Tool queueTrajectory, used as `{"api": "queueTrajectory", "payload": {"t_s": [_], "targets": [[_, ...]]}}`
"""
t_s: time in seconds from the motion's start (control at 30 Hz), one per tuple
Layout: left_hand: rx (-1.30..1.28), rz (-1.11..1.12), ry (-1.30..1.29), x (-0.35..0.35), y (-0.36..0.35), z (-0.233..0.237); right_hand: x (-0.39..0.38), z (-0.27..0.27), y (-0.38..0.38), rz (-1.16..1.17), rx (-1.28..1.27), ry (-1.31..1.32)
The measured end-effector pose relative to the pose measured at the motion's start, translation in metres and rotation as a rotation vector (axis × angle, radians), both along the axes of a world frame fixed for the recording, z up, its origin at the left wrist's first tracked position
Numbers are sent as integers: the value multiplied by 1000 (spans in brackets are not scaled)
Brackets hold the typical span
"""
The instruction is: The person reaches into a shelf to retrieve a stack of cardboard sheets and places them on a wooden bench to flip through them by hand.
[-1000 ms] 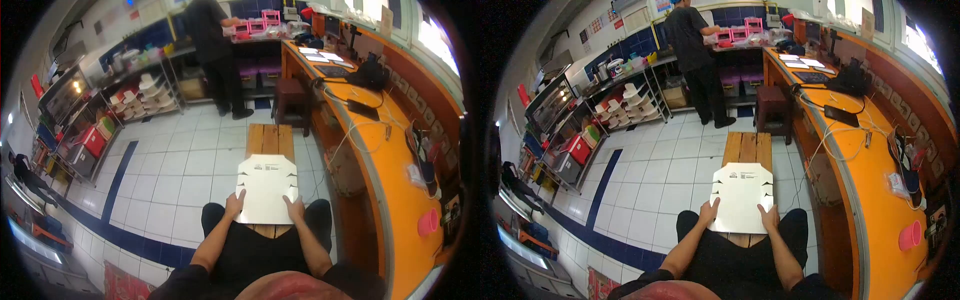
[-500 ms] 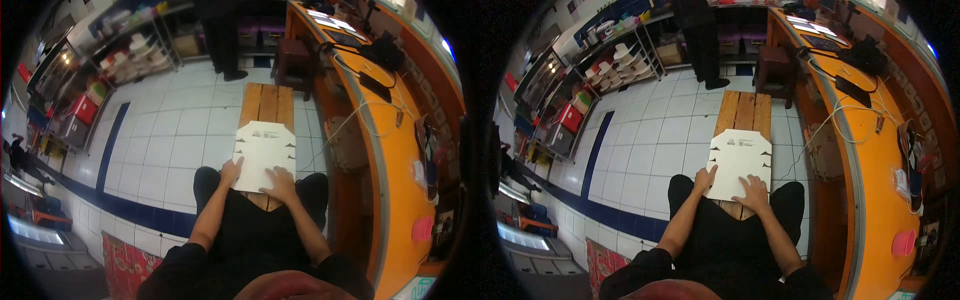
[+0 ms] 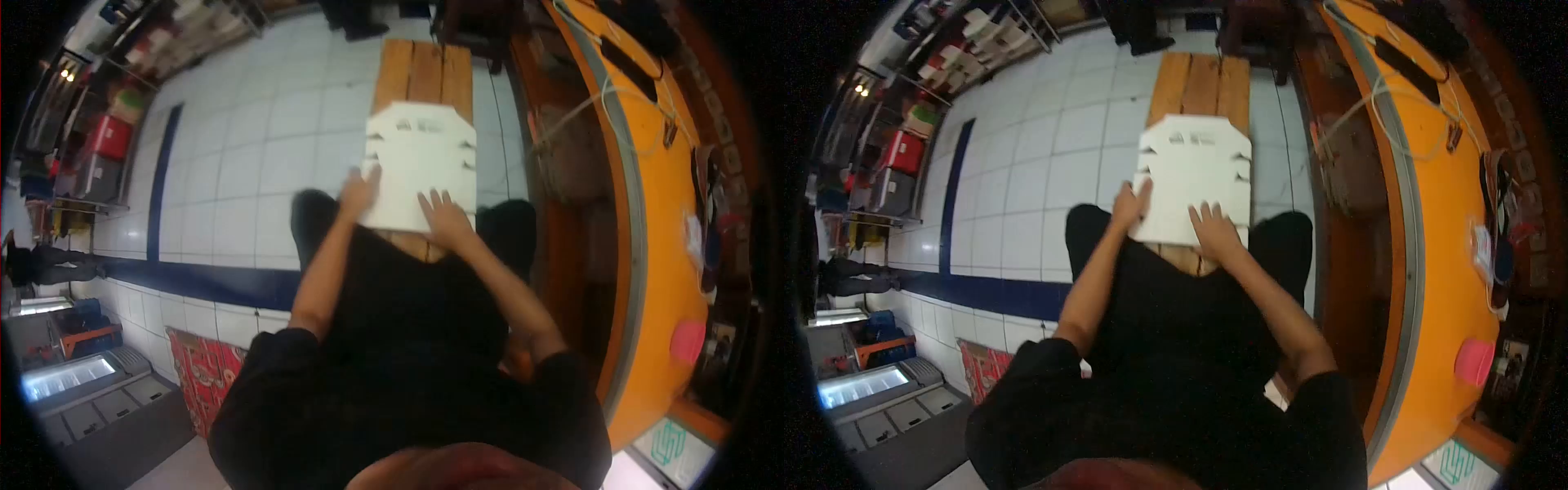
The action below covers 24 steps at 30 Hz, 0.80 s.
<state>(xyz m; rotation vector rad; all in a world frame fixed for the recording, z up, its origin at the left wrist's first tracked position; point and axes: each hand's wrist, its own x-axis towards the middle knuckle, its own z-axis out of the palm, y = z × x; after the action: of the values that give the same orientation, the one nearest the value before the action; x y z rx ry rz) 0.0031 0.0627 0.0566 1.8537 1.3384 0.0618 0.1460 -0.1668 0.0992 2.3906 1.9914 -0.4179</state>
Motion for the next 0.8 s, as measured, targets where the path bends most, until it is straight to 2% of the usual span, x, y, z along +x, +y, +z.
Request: {"api": "queueTrajectory", "payload": {"t_s": [0.07, 0.1, 0.17, 0.27, 0.33, 0.37, 0.43, 0.47, 0.63, 0.7, 0.8], "targets": [[-15, -7, -130, -7, 16, -31, 2, 1, -2, 27, 0, -31], [-58, -28, -199, -9, 2, 0, 5, -4, -4, 47, 20, -29], [-187, 140, -311, -6, 5, -6, 10, -11, -7, 61, 40, -1], [-198, 62, -295, -11, 33, -51, 14, -5, -9, 60, 43, 59], [-480, 77, -573, -10, 35, -53, 23, 0, -9, 82, 52, 91], [-484, 94, -576, -12, 27, -41, 25, 3, -9, 90, 71, 126], [-654, 88, -608, -14, 19, -14, 19, 6, -6, 103, 66, 112], [-679, 60, -597, -15, 18, -8, 12, 6, -6, 68, 52, 43], [-601, 54, -496, -18, 7, 20, 7, -4, -5, 78, 24, -147], [-649, 75, -500, -20, -2, 46, 26, -3, -12, 71, 76, 123], [-666, 82, -591, -18, -13, 63, 23, 21, -8, 41, 30, 181]]}}
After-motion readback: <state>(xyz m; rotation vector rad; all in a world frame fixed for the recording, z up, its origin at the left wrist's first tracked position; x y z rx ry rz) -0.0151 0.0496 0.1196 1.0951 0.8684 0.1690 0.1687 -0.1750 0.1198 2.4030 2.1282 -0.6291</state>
